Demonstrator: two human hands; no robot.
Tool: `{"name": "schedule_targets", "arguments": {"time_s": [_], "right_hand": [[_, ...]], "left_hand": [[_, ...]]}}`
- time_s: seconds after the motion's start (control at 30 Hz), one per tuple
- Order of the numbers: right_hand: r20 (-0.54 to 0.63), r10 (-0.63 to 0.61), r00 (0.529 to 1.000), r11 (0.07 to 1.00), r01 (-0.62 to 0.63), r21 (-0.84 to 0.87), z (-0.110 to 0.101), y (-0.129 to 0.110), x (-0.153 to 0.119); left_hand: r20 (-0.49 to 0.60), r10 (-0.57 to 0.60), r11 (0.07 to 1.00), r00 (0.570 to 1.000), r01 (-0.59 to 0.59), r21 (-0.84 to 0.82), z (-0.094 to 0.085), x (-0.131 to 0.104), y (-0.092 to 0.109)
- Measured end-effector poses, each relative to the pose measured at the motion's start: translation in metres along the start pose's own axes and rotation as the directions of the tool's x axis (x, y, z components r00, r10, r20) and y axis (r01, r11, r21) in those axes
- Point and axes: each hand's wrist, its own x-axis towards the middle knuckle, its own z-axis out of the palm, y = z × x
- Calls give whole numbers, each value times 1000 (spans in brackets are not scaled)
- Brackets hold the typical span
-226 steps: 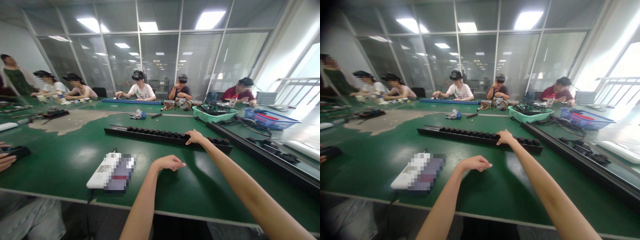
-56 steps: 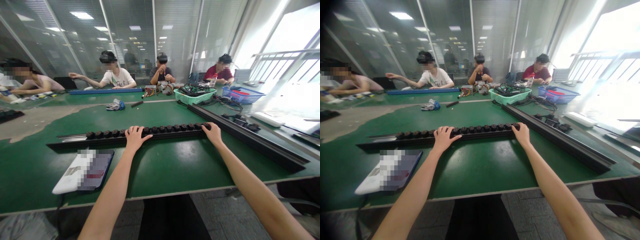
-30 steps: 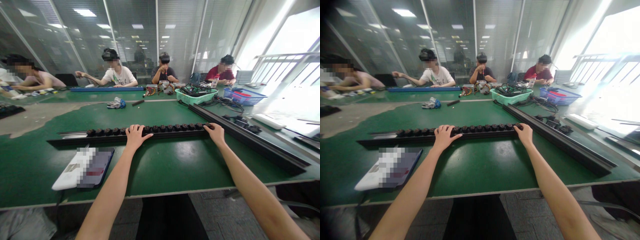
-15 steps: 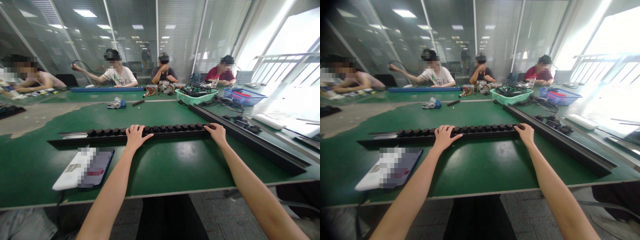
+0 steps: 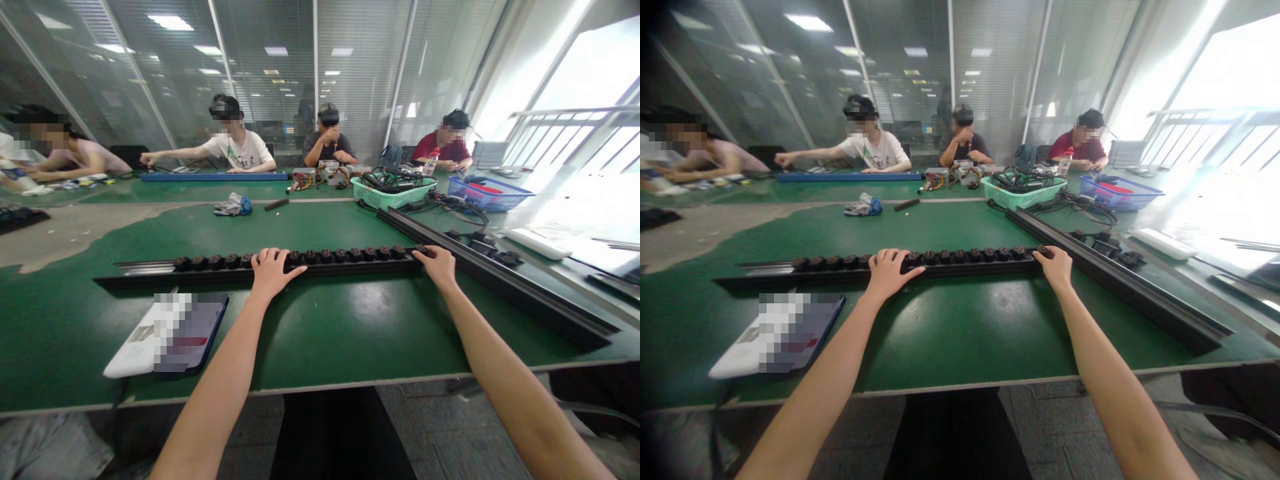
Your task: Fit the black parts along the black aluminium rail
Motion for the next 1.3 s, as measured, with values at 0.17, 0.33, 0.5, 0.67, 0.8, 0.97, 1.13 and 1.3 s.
{"name": "schedule_targets", "arguments": {"time_s": [0.17,0.33,0.5,0.67,0.8,0.97,1.13,1.3], "right_hand": [[4,-1,1000,1000,1,-22,-2,-1,1],[-5,-7,1000,1000,7,-17,-3,-1,1],[-8,9,1000,1000,-10,-28,-5,3,4],[-22,27,999,998,-28,-50,-7,11,9],[-70,54,996,993,-61,-104,-14,23,17],[-120,56,991,991,-70,-115,-21,36,24],[-94,76,993,976,-93,-199,-20,44,24],[-104,74,992,906,-110,-408,-19,44,21]], "left_hand": [[-9,11,1000,1000,-11,6,0,0,0],[-14,14,1000,1000,-14,13,-1,-1,-1],[-13,14,1000,1000,-14,-3,0,0,-1],[-7,8,1000,1000,-8,-6,1,0,-1],[-9,9,1000,1000,-9,-5,0,0,-1],[-8,10,1000,1000,-10,-6,0,0,-1],[0,4,1000,1000,-4,-12,-1,0,-1],[0,4,1000,1000,-4,-7,0,0,-1]]}}
